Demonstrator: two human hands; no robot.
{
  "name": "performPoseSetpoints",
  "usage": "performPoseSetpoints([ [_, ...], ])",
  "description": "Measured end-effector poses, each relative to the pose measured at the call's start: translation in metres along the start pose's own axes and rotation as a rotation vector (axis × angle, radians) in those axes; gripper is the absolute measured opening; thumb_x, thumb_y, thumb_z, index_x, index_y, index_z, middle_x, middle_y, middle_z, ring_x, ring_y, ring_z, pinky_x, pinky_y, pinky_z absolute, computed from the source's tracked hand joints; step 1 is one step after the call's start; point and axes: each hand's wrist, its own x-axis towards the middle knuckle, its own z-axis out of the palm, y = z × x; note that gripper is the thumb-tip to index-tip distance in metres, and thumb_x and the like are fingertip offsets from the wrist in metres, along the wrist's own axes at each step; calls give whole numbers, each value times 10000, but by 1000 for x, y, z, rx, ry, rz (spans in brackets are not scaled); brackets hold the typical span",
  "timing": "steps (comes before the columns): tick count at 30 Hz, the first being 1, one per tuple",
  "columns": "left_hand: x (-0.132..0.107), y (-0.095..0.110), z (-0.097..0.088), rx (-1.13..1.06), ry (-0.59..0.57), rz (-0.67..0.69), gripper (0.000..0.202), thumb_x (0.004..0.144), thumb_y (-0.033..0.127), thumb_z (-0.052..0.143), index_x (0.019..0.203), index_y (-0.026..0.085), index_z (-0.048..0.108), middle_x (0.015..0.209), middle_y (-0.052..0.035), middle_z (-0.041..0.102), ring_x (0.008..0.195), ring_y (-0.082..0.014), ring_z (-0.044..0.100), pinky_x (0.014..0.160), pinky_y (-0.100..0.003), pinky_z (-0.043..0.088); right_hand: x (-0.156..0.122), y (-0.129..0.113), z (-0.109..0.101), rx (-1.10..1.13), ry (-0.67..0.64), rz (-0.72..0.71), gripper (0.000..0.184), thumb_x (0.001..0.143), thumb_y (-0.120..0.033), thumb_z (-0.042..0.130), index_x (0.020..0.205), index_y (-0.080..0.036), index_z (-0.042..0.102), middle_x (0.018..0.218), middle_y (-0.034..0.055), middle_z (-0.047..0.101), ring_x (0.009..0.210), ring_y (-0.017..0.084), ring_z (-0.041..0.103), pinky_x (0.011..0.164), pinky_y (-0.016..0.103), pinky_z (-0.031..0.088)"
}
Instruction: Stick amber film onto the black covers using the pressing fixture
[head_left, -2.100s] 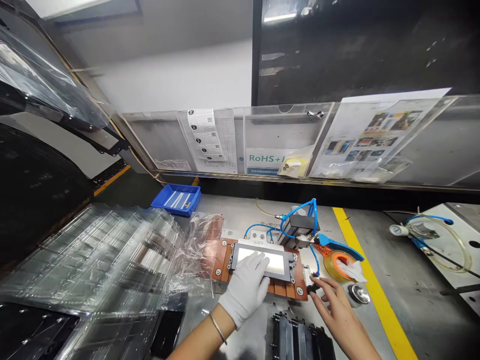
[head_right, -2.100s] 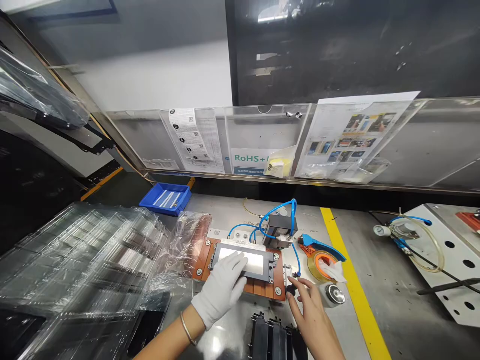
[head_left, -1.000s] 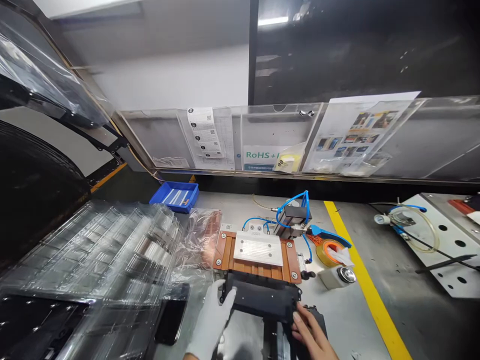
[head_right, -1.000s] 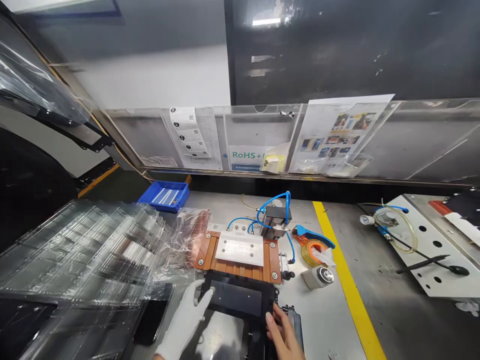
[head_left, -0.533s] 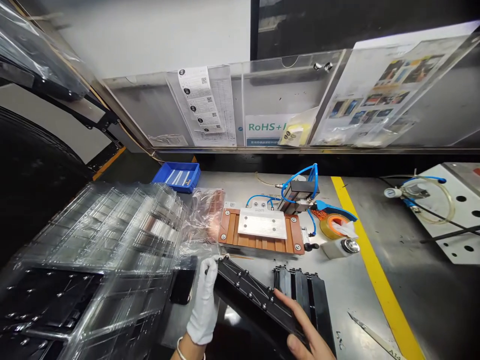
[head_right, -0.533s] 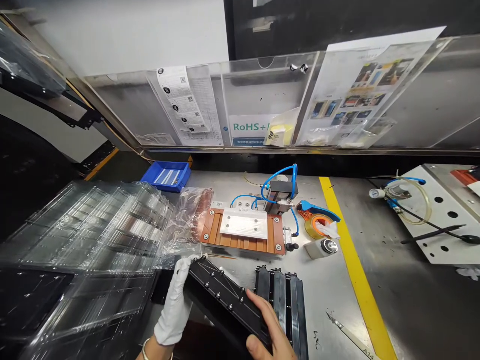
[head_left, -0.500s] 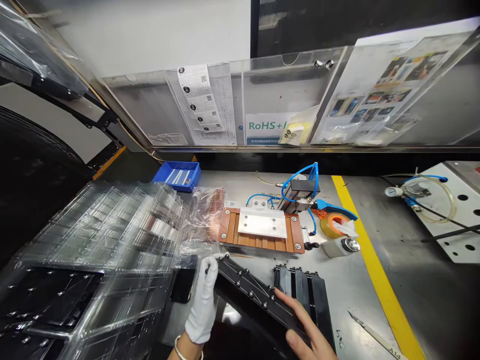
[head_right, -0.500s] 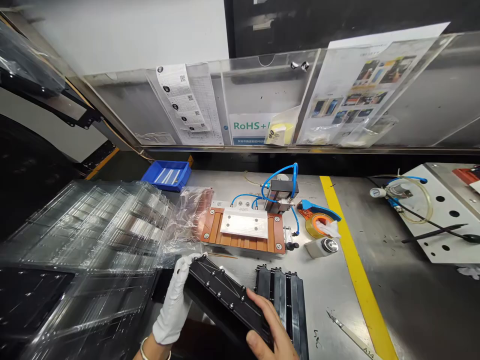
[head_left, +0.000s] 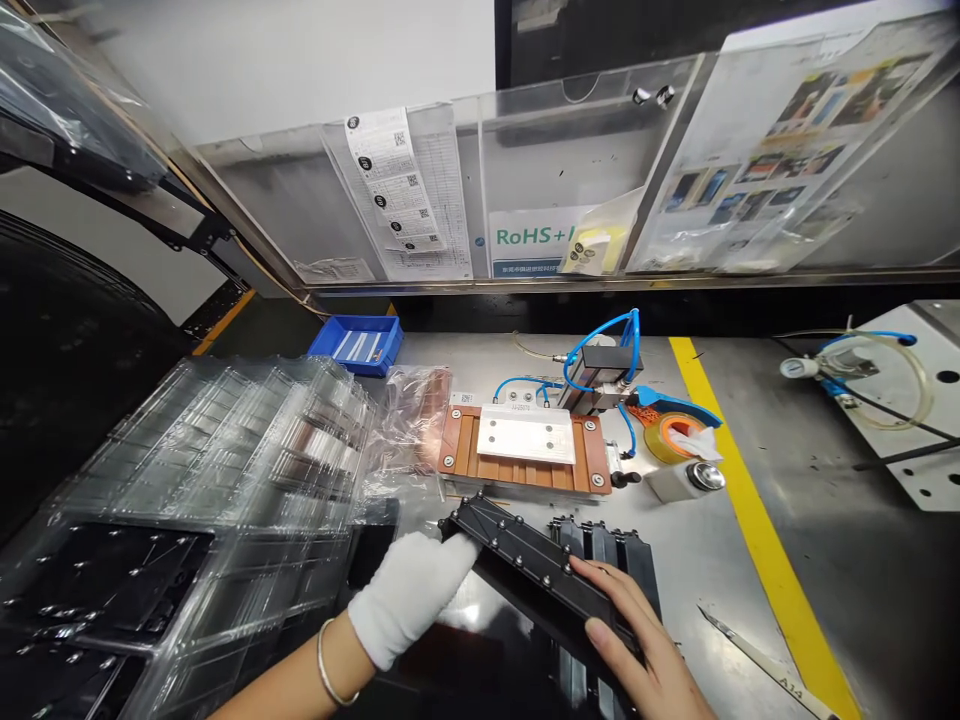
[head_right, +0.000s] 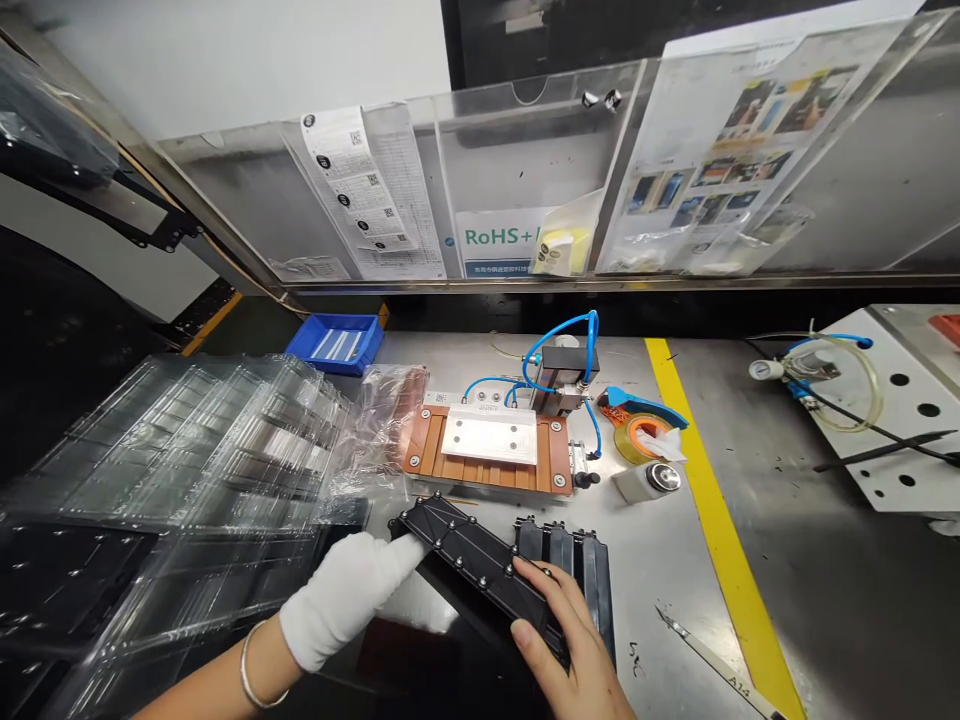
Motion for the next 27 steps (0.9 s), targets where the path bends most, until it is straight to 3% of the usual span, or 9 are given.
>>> performPoseSetpoints([
  [4,5,30,1,24,-31,156,342,912,151,422,1133,152,682,875,-185,729,690,-367,708,584,-459,566,6,4,6,-21,-70,-5,507,893,-602,492,1310,-337,604,1410,79,536,1346,292,474,1117,441,408],
  [8,7,70,5,136,125,452,359,898,74,346,970,116,696,756,-157,708,498,-290,661,379,-338,476,12,-3,18,16,-13,-32,476,911,-580,474,1294,-331,610,1389,66,544,1340,274,478,1138,425,380],
  [10,8,83,7,171,153,517,300,875,73,399,850,119,694,689,-130,693,432,-275,635,321,-319,435,13,-7,22,39,-19,-51,460,913,-569,481,1284,-334,615,1373,59,558,1330,268,488,1131,408,391],
  [12,10,84,7,166,100,483,258,861,73,443,864,125,696,711,-123,709,470,-296,663,345,-337,475,14,-9,22,47,-58,-41,463,898,-575,506,1279,-339,621,1369,59,566,1324,271,496,1117,399,410],
  [15,14,64,2,116,-12,293,270,868,105,498,1067,140,678,810,-129,743,614,-349,716,477,-408,564,11,-8,16,43,-62,22,481,884,-598,512,1272,-341,632,1371,60,568,1324,279,495,1118,415,406],
  [20,20,20,-5,185,-103,14,306,754,-64,507,929,98,698,722,-155,729,641,-365,719,543,-431,566,9,-9,4,36,-41,88,504,873,-610,498,1253,-315,649,1365,68,585,1323,282,493,1115,427,408],
  [23,20,17,-6,214,-125,10,319,747,-99,476,886,81,699,768,-169,727,761,-347,721,638,-435,571,10,-12,3,58,-24,101,496,870,-616,494,1230,-321,663,1353,68,598,1314,290,499,1127,458,385],
  [27,19,27,-6,168,-133,75,264,854,5,480,971,85,704,978,-185,727,959,-331,692,807,-444,561,8,-15,8,94,3,87,463,861,-616,510,1187,-338,686,1308,52,630,1285,299,524,1119,471,392],
])
